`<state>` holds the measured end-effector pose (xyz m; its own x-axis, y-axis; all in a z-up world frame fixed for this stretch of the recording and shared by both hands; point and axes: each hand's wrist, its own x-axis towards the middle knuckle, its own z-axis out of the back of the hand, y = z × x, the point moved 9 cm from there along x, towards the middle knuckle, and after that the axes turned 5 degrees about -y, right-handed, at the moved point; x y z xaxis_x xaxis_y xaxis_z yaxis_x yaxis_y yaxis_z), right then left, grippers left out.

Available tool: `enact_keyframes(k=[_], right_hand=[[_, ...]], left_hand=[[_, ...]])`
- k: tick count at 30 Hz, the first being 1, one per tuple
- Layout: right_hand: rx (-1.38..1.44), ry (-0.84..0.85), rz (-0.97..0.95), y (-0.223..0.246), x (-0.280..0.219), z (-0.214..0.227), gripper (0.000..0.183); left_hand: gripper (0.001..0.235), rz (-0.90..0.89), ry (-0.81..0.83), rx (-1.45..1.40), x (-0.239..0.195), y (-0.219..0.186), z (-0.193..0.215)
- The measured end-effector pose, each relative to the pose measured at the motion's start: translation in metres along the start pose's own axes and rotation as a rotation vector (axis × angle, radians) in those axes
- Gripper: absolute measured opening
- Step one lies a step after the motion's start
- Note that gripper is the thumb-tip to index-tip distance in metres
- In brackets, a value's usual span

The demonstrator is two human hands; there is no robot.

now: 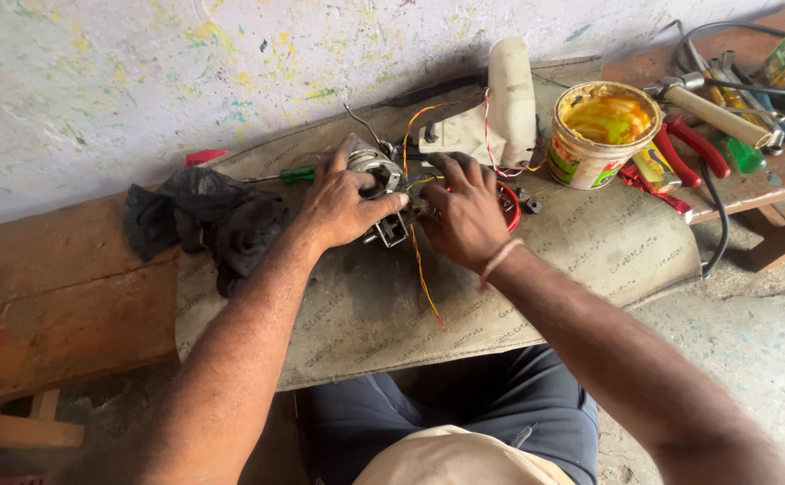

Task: The person cleans and assembles parts of an electric motor by hand and using a hammer. They wipe internal components with a cloth and fit the housing together.

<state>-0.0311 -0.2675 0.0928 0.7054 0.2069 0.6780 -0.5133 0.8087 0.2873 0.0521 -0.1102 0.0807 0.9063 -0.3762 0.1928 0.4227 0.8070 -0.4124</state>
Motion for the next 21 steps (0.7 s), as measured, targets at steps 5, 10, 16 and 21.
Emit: enact_keyframes(k=[5,10,16,21], right_hand=[[-0.06,-0.036,0.059,-0.019,0.007,-0.013,0.018],[-0.1,-0.146,0.06,-0.05,0.028,0.017,0.009],[-0.221,-0.057,0.074,-0.051,0.023,0.018,0.009],[-0.204,-0.058,0.023,-0.044,0.018,0.019,0.011]], left_hand=[[0.068,0.007,-0.009,-0.003,0.001,0.002,0.0],[0.066,0.017,0.006,0.006,0.001,0.0,0.0],[0.064,0.049,0.009,-0.022,-0.002,0.001,0.001],[0.064,0.031,0.004,-0.027,-0.002,-0.004,0.003]])
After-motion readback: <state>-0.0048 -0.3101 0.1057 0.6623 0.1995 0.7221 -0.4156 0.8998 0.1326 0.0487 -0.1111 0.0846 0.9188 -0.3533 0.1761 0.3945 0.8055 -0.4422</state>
